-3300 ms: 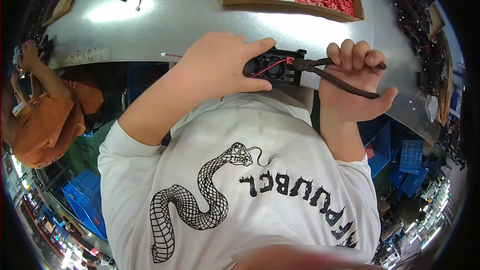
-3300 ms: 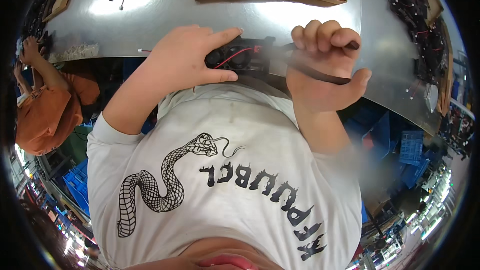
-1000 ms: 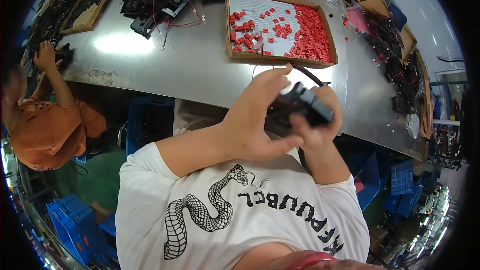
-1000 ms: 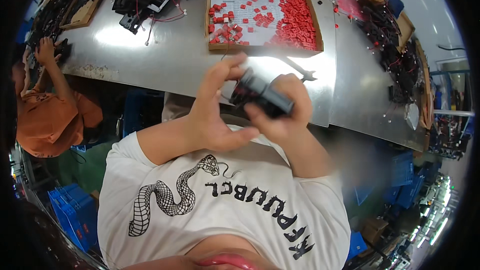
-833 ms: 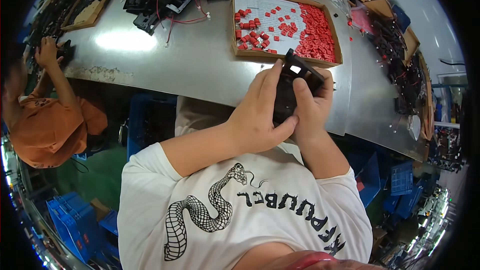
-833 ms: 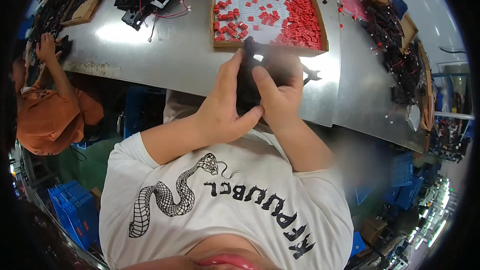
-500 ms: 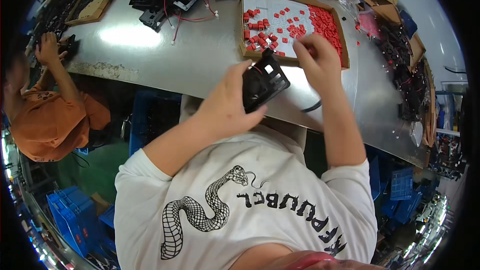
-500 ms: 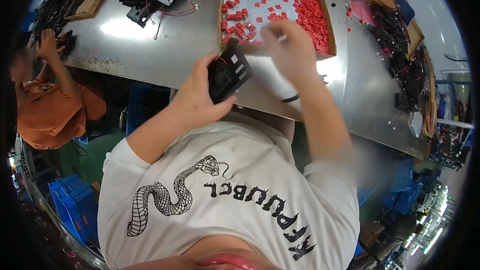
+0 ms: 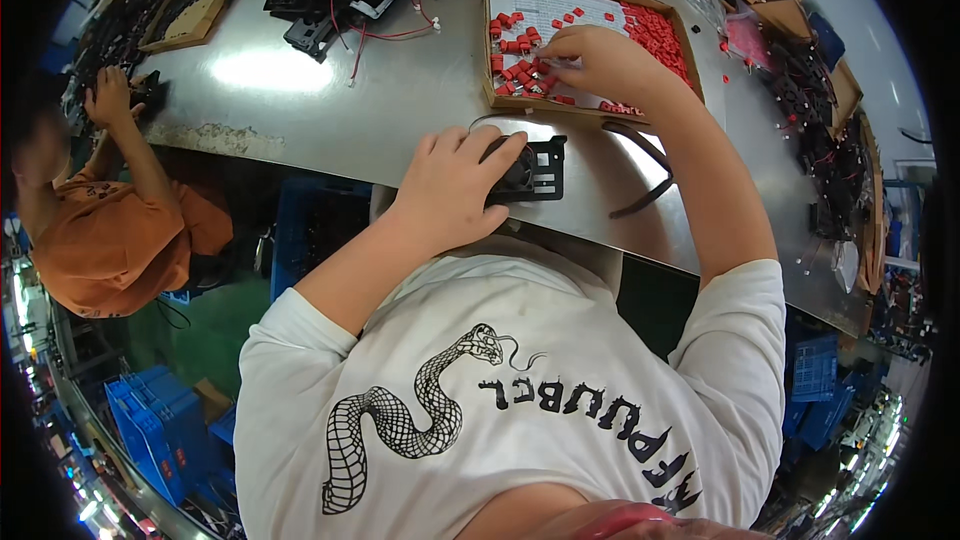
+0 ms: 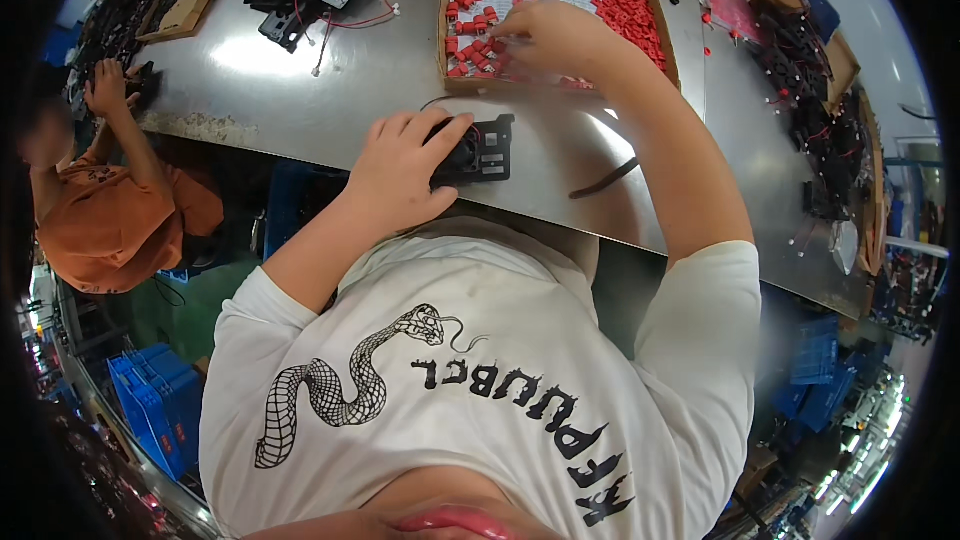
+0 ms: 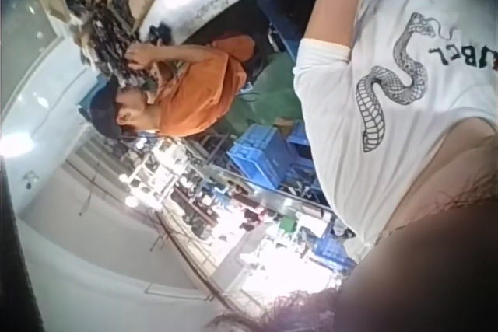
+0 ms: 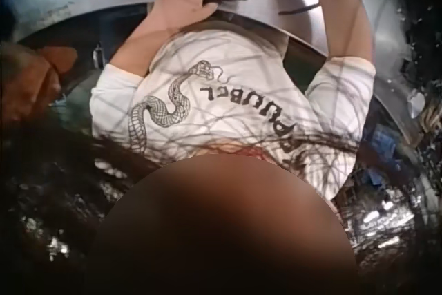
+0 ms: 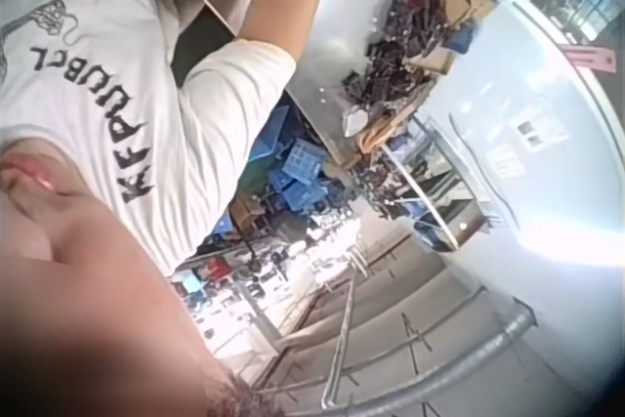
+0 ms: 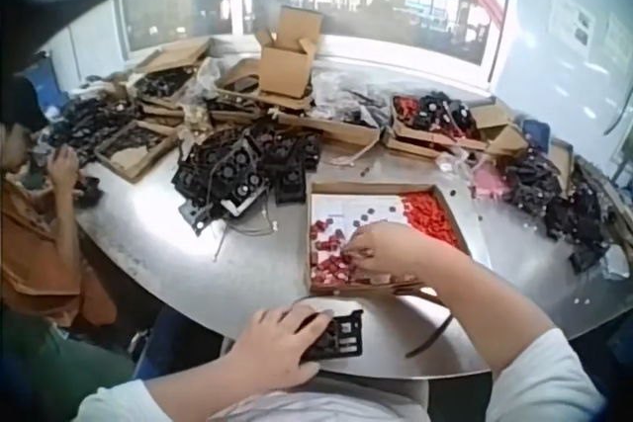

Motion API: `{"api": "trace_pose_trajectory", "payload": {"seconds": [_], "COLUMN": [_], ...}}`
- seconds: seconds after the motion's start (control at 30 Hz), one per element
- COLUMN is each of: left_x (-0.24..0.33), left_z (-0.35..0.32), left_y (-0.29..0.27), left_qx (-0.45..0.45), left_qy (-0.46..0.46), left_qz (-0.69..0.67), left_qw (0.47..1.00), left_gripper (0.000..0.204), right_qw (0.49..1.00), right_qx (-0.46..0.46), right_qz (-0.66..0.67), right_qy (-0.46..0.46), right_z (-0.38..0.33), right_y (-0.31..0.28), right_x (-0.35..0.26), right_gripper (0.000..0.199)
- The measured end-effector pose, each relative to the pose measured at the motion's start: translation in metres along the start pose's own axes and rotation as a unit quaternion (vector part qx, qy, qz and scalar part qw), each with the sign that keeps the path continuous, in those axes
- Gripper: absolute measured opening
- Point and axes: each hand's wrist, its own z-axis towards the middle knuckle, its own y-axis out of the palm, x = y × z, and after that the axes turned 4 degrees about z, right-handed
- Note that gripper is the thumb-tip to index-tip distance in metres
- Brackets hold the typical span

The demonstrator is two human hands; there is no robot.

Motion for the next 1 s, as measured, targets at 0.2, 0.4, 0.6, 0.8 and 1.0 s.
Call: {"api": "trace_pose_trajectory", "payload": {"seconds": [0.2, 0.4, 0.6, 0.8, 1.0], "left_x": [-0.003, -0.004, -0.004, -0.011, -0.004], "left_z": [0.004, 0.003, 0.004, -0.002, 0.001], "left_y": [0.016, 0.022, 0.02, 0.022, 0.019], "left_qx": [0.066, 0.102, 0.107, 0.118, 0.142], "left_qy": [0.01, -0.003, -0.011, -0.014, 0.043], "left_qz": [-0.017, -0.028, -0.008, -0.012, -0.075], "left_qw": [0.998, 0.994, 0.994, 0.993, 0.986], "left_gripper": [0.082, 0.086, 0.088, 0.09, 0.092], "right_qw": [0.985, 0.972, 0.975, 0.953, 0.96], "right_qx": [-0.064, -0.096, -0.002, 0.217, 0.144], "right_qz": [0.037, 0.125, 0.148, 0.197, 0.138], "right_qy": [0.156, 0.175, 0.165, 0.073, 0.198], "right_z": [0.017, 0.015, -0.006, -0.046, -0.129], "right_y": [-0.012, -0.006, 0.009, 0.005, 0.051], "right_x": [-0.02, -0.02, -0.024, -0.058, -0.105], "right_gripper": [0.033, 0.032, 0.023, 0.027, 0.025]}}
